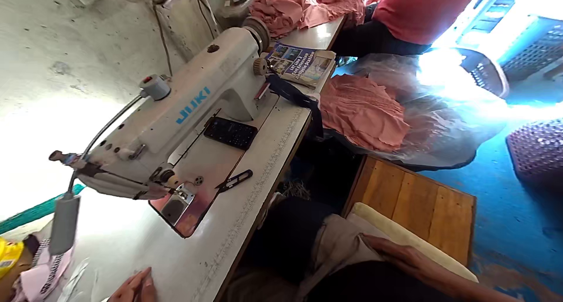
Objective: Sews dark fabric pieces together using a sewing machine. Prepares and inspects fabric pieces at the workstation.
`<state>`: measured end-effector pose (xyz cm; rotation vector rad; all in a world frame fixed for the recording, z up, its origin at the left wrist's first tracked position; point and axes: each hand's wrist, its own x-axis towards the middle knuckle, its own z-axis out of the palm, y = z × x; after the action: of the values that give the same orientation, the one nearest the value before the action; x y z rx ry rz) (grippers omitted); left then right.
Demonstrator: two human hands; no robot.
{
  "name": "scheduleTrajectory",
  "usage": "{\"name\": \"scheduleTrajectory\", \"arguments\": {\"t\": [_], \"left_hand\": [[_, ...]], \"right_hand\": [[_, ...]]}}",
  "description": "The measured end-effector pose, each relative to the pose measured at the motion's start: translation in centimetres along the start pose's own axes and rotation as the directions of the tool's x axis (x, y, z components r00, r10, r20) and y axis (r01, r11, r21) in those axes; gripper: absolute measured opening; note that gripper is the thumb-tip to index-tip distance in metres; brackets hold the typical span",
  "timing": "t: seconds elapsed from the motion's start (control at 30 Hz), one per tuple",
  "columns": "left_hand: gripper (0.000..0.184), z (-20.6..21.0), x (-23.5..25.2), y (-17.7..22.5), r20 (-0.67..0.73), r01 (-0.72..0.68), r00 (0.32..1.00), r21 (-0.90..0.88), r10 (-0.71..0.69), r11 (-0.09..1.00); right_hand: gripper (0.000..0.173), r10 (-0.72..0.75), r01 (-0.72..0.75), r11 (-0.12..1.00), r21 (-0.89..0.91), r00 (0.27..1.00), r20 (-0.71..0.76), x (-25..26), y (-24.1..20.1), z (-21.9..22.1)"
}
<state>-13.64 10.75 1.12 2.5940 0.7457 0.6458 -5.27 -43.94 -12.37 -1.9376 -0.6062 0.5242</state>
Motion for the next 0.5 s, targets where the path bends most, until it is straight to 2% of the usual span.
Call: {"name": "scheduleTrajectory", "arguments": {"t": [0.17,0.27,0.33,0.4,0.5], "left_hand": [[0.025,0.1,-0.2,0.0,-0.018,-0.028,0.999,-0.045,0.027,0.999],[0.025,0.1,-0.5,0.0,-0.036,-0.034,0.999,-0.074,0.031,0.997],[0.024,0.0,-0.8,0.3,-0.036,-0.013,0.999,-0.077,0.011,0.997],[0.023,-0.1,-1.3,0.6,-0.038,0.002,0.999,-0.075,-0.005,0.997],[0.021,-0.2,-2.2,1.0,-0.061,0.010,0.998,-0.092,-0.015,0.996]], "right_hand": [[0.025,-0.179,0.139,0.966,-0.218,0.967,-0.179,0.6,-0.1,1.0],[0.020,-0.183,0.121,0.952,-0.280,0.961,-0.206,1.2,-0.6,1.1],[0.020,-0.148,0.099,0.967,-0.235,0.968,-0.204,1.1,-0.8,1.0],[0.025,-0.086,0.060,0.988,-0.143,0.981,-0.176,0.4,-0.9,1.0],[0.037,0.051,-0.051,0.999,-0.003,0.998,0.042,-0.6,-1.8,0.6]]}}
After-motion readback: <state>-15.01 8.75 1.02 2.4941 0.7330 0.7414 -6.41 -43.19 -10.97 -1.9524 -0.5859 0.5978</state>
